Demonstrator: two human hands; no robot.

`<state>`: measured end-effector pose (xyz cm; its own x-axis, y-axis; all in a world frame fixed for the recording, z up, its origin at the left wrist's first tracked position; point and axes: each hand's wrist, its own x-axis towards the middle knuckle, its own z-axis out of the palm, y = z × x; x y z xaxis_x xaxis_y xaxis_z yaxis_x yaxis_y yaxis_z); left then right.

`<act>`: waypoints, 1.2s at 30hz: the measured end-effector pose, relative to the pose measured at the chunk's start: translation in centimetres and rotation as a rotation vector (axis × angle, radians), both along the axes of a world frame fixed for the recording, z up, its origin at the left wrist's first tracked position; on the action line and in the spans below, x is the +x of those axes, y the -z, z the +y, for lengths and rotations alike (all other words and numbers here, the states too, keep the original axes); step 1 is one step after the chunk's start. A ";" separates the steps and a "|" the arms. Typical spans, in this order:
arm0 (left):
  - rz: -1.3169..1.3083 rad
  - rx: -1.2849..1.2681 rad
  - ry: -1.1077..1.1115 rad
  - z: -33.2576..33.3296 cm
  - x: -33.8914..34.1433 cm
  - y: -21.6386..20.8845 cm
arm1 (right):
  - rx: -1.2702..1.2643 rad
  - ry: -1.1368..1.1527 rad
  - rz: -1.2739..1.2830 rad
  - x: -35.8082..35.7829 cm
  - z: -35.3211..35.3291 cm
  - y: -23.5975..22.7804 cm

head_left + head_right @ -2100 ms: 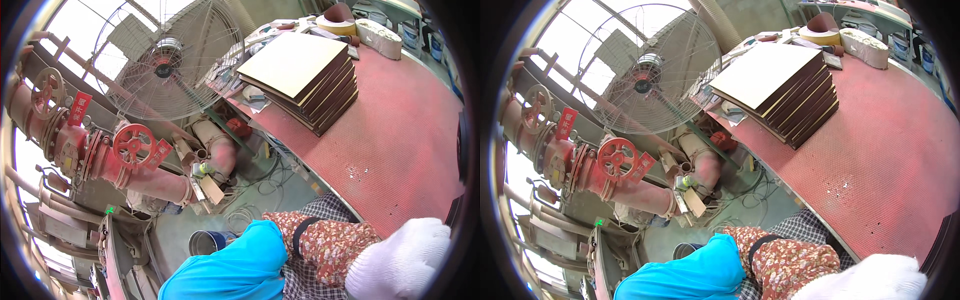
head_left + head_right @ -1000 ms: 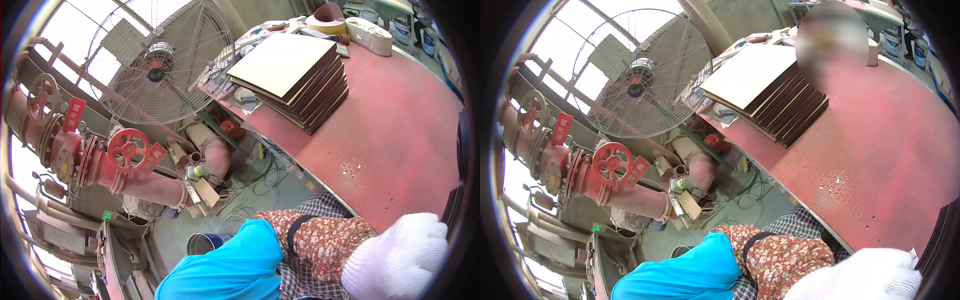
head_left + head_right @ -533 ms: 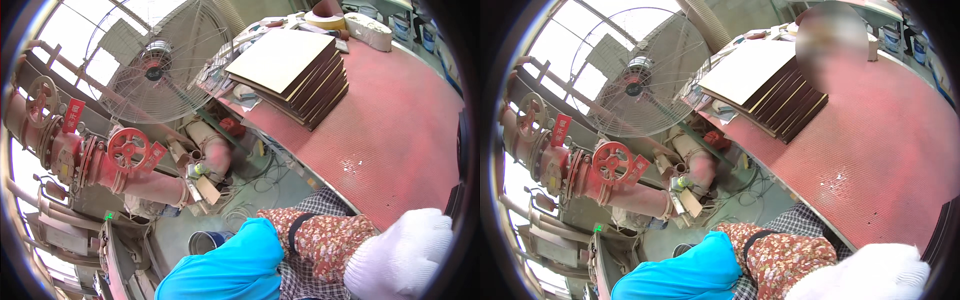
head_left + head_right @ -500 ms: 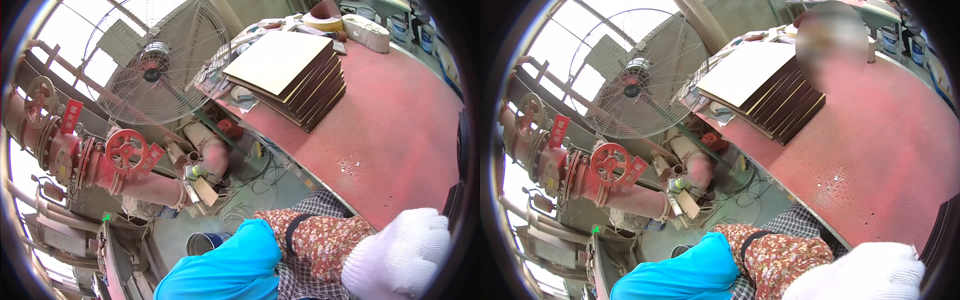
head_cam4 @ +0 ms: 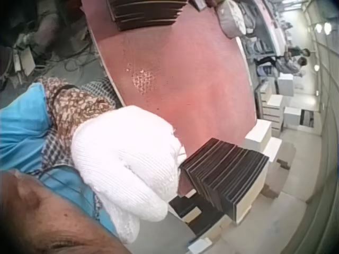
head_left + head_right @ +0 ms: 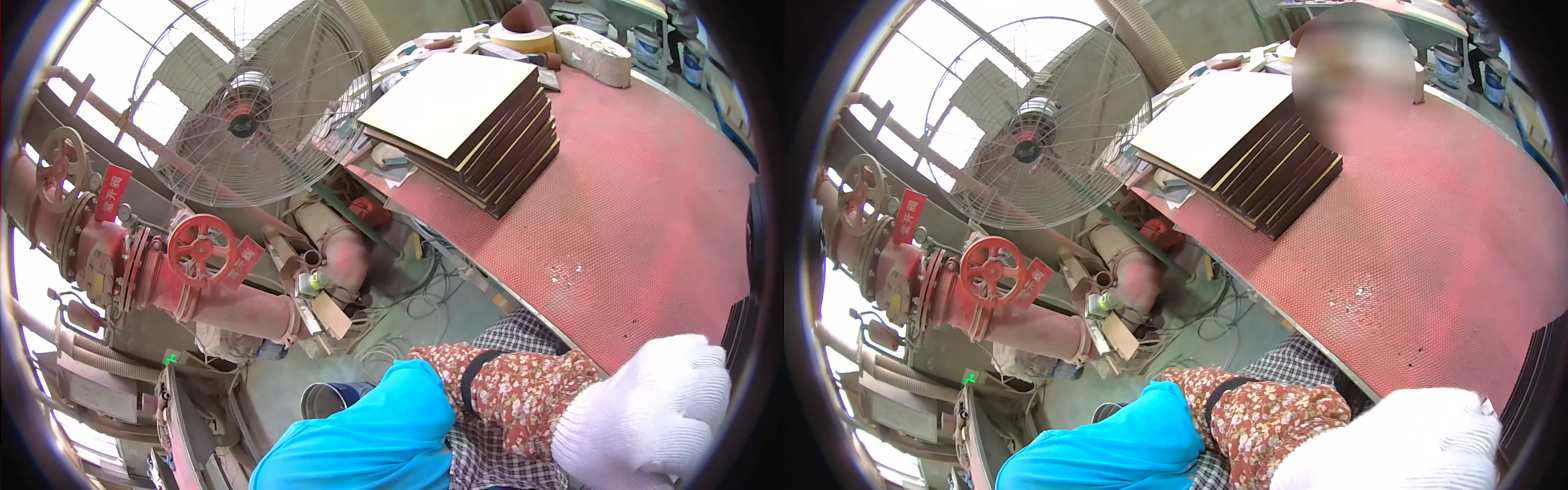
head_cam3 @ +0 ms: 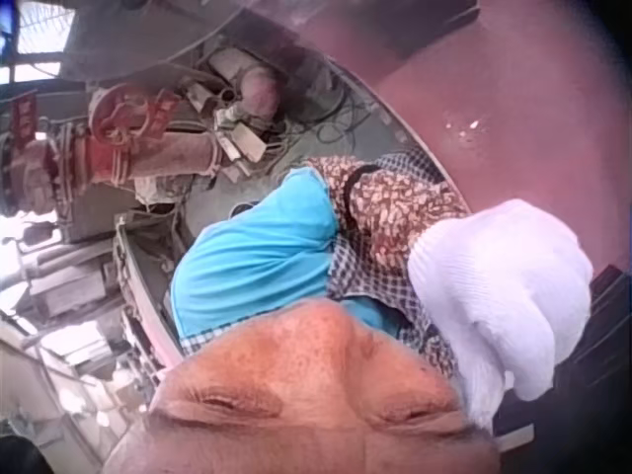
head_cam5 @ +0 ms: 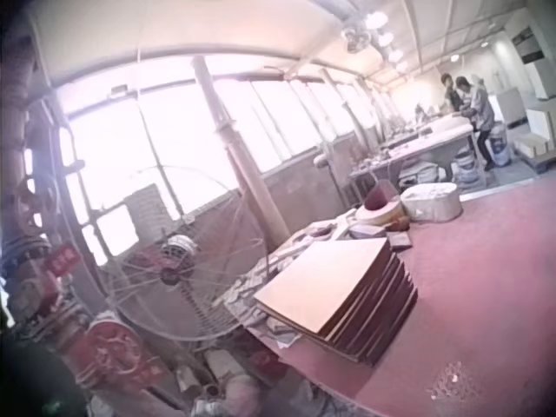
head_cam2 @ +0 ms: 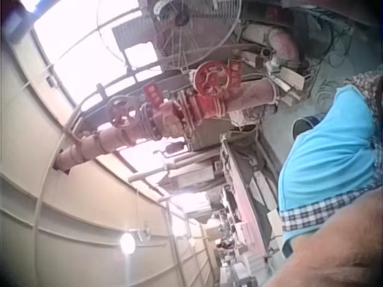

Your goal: Checking and stacking square boards on a workstation.

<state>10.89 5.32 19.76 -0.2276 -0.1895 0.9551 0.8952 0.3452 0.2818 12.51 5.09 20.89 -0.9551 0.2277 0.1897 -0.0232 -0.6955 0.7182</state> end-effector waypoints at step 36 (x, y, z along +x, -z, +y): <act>-0.907 -0.491 -0.649 -9.7 -2.0 21.5 | 2.997 1.002 -0.213 -19.2 22.4 26.5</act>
